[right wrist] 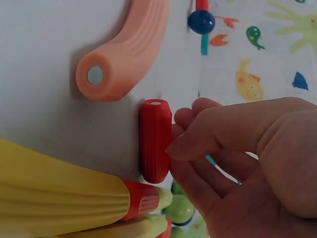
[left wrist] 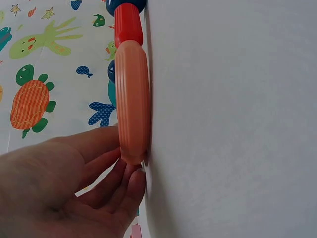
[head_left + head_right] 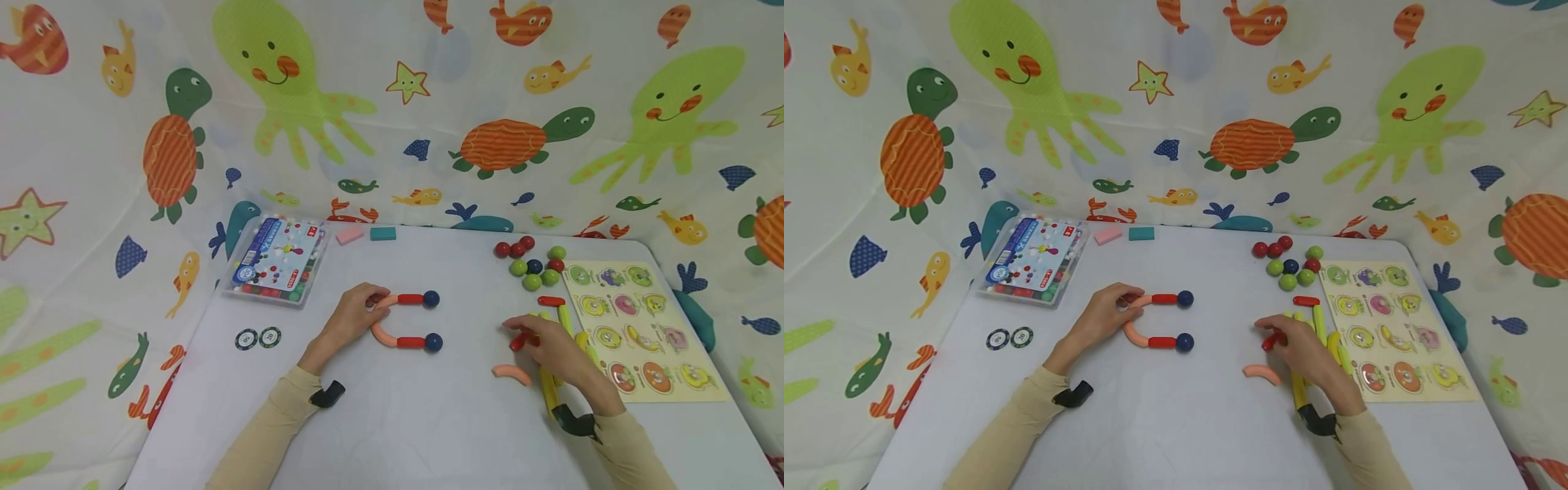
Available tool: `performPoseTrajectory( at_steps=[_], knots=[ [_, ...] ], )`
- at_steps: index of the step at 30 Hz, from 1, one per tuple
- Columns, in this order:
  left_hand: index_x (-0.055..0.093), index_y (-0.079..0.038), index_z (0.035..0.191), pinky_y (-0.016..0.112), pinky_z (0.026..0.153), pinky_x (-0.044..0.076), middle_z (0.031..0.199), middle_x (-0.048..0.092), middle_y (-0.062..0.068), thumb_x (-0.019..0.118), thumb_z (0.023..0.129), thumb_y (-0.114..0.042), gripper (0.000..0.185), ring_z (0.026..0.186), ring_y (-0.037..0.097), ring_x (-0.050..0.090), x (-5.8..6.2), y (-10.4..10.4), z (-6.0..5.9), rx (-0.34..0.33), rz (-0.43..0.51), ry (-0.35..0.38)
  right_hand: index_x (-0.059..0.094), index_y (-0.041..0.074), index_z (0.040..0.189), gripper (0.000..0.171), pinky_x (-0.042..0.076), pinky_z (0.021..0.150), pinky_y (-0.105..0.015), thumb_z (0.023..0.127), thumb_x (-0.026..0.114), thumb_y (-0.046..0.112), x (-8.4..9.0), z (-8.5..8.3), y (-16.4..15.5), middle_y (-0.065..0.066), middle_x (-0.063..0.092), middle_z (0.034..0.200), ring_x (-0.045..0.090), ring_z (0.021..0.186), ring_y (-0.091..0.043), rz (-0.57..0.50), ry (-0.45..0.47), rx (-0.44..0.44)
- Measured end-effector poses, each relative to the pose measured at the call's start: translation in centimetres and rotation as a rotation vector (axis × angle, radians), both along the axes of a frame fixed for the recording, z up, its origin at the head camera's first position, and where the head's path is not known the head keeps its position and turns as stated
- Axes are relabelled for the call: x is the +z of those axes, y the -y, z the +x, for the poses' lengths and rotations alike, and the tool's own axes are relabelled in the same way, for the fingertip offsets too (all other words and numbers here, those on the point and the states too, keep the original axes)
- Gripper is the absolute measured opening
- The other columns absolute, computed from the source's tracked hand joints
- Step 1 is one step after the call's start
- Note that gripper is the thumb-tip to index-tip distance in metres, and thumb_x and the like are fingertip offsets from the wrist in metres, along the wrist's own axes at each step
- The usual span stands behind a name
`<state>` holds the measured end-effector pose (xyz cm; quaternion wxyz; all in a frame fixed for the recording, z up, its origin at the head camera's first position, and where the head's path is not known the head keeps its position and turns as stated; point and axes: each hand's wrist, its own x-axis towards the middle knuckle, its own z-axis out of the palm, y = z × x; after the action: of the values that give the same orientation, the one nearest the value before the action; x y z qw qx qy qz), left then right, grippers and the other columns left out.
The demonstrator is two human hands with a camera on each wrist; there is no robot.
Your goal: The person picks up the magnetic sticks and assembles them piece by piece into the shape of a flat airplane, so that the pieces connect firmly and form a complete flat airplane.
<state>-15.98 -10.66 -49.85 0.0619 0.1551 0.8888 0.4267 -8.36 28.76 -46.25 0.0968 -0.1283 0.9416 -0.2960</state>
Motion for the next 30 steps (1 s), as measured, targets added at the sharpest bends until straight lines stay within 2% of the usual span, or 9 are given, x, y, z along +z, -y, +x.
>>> performPoseTrajectory(
  at_steps=[4,10,14,19,25,30],
  knots=[
    [0.069,-0.01,0.127,0.034,0.09,0.054,0.115,0.068,0.005,0.077,0.09,-0.014,0.038,0.1,0.019,0.059,0.0,0.1,0.0,0.005,-0.001,0.0,0.066,0.011,0.129,0.05,0.055,0.087,-0.027,0.085,0.068,-0.012,-0.3,0.0,0.2,-0.004,0.07,0.119,0.059,0.102,-0.018,0.029,-0.029,0.023],
    [0.069,-0.009,0.127,0.035,0.09,0.054,0.116,0.068,0.005,0.077,0.091,-0.013,0.038,0.1,0.02,0.059,0.0,0.2,-0.1,-0.001,0.004,-0.003,0.068,0.01,0.126,0.044,0.056,0.095,-0.043,0.086,0.074,-0.007,-0.9,-0.3,0.8,-0.004,0.071,0.12,0.063,0.106,-0.02,0.041,-0.055,0.046],
    [0.069,-0.009,0.127,0.035,0.091,0.055,0.117,0.068,0.006,0.077,0.091,-0.012,0.037,0.1,0.02,0.06,0.2,0.3,0.0,-0.008,0.003,-0.003,0.07,0.011,0.123,0.04,0.056,0.095,-0.046,0.086,0.074,-0.005,-1.2,-0.5,1.0,-0.003,0.071,0.118,0.063,0.106,-0.019,0.041,-0.064,0.039],
    [0.068,-0.01,0.128,0.035,0.091,0.055,0.117,0.068,0.006,0.076,0.091,-0.012,0.037,0.1,0.019,0.06,0.3,0.4,0.1,-0.015,-0.005,0.0,0.071,0.011,0.12,0.034,0.058,0.092,-0.043,0.088,0.075,-0.001,-1.4,-1.1,1.6,-0.003,0.073,0.114,0.065,0.102,-0.019,0.012,-0.107,0.024],
    [0.068,-0.01,0.128,0.034,0.09,0.055,0.117,0.068,0.005,0.076,0.091,-0.012,0.037,0.099,0.018,0.059,0.5,0.5,0.2,-0.013,-0.014,0.016,0.07,0.013,0.123,0.036,0.059,0.087,-0.04,0.088,0.077,0.004,-0.1,-2.3,2.9,-0.003,0.074,0.113,0.068,0.101,-0.019,-0.073,-0.212,-0.033],
    [0.069,-0.01,0.126,0.034,0.091,0.054,0.116,0.068,0.004,0.076,0.091,-0.011,0.036,0.099,0.018,0.059,0.7,0.7,0.3,-0.018,-0.018,0.028,0.069,0.015,0.124,0.034,0.055,0.087,-0.017,0.091,0.076,0.013,1.4,-3.9,4.3,-0.001,0.075,0.113,0.069,0.105,-0.017,-0.173,-0.281,-0.086]
  ],
)
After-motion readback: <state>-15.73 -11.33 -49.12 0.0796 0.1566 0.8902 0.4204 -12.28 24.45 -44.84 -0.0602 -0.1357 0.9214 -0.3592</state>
